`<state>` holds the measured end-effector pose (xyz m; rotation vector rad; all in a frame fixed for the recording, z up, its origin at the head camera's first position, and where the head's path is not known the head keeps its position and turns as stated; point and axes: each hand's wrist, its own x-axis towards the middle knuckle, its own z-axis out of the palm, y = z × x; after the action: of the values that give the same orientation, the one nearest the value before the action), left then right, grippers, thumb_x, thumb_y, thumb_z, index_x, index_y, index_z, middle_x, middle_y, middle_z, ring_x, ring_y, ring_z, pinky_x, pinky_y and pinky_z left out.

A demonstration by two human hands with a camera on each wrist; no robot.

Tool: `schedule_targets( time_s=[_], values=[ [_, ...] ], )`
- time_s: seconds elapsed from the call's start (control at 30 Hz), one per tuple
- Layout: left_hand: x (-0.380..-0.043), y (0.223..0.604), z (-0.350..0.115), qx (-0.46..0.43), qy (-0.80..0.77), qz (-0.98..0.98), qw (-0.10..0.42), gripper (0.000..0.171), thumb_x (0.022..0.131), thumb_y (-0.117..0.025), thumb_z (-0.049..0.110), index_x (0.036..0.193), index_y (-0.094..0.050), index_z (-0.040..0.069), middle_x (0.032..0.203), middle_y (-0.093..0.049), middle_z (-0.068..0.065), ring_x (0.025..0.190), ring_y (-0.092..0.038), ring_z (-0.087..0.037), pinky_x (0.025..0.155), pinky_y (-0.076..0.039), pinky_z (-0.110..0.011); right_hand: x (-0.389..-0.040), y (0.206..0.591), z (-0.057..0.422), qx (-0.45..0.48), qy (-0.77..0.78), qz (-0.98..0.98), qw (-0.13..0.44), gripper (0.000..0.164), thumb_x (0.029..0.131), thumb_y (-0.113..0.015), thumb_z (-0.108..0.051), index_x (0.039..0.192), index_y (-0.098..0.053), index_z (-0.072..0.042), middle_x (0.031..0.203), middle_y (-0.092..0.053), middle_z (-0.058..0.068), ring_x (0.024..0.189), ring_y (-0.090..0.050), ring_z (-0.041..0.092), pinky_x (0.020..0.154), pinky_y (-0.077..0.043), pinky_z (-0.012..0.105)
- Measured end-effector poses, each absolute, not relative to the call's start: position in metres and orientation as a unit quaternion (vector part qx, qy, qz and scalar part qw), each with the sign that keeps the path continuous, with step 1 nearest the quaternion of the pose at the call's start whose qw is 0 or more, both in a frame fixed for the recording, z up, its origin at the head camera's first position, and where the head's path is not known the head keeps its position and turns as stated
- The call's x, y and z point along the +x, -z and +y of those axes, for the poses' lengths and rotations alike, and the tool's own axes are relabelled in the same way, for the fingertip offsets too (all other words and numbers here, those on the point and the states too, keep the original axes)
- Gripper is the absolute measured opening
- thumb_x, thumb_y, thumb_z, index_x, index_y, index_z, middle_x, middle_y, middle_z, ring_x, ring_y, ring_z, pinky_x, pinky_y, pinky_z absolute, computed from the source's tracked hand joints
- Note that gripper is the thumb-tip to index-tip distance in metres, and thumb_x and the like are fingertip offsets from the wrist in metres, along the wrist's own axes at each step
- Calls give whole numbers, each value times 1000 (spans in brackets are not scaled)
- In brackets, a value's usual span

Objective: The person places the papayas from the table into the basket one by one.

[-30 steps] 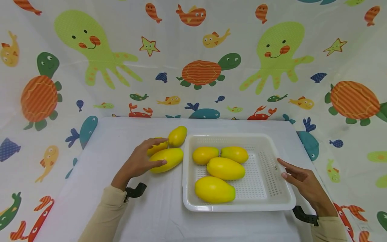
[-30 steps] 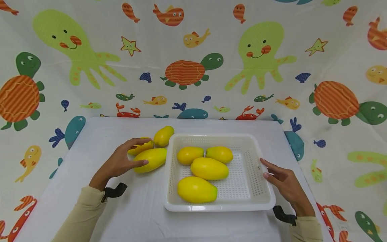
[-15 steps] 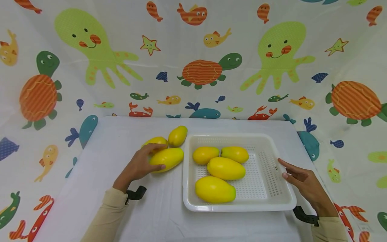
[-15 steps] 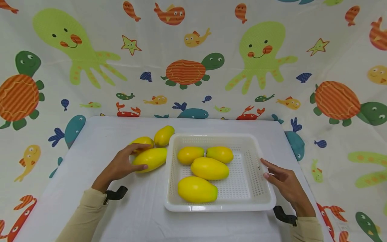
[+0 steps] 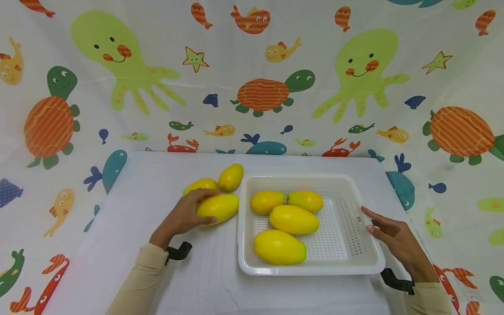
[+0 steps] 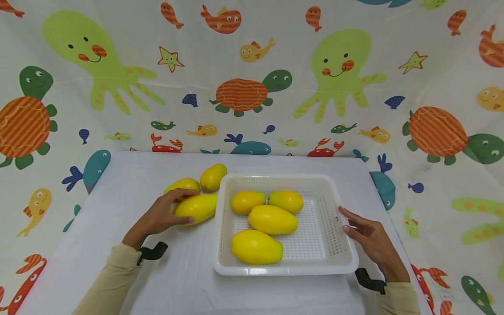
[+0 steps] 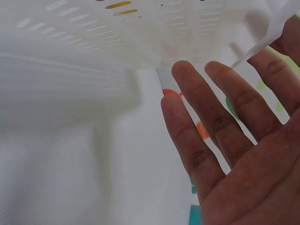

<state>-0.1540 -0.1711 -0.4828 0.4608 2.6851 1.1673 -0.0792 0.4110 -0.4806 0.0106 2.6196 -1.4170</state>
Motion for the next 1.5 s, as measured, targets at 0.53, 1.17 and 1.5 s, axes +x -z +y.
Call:
schedule_targets(
  time_s=[0.53, 1.17, 1.5],
  values=[
    [-143, 482, -172, 157, -397, 899, 98, 74, 83, -92, 28, 149, -61, 16, 157, -56, -10, 137, -52, -36, 119, -40, -66, -79, 481, 413, 2, 472, 878, 82, 60, 107, -66, -33, 162, -45, -21, 169, -40, 4, 117, -54, -20, 91, -64, 30],
    [-129, 426, -189, 179, -392, 902, 14, 70, 87, -89, 31, 149, -61, 20, 145, -64, -9, 125, -59, -30, 108, -51, -60, -78, 482, 414, 9, 478, 875, 78, 61, 106, -67, -32, 161, -45, -21, 166, -42, -1, 117, -56, -18, 92, -65, 37],
    [-130, 408, -166, 202, -408, 890, 18, 68, 85, -90, 35, 147, -63, 27, 144, -64, -1, 121, -60, -22, 104, -55, -53, -78, 481, 411, 12, 485, 871, 79, 61, 106, -67, -35, 161, -45, -21, 159, -46, -16, 114, -62, -16, 91, -65, 36]
  ],
)
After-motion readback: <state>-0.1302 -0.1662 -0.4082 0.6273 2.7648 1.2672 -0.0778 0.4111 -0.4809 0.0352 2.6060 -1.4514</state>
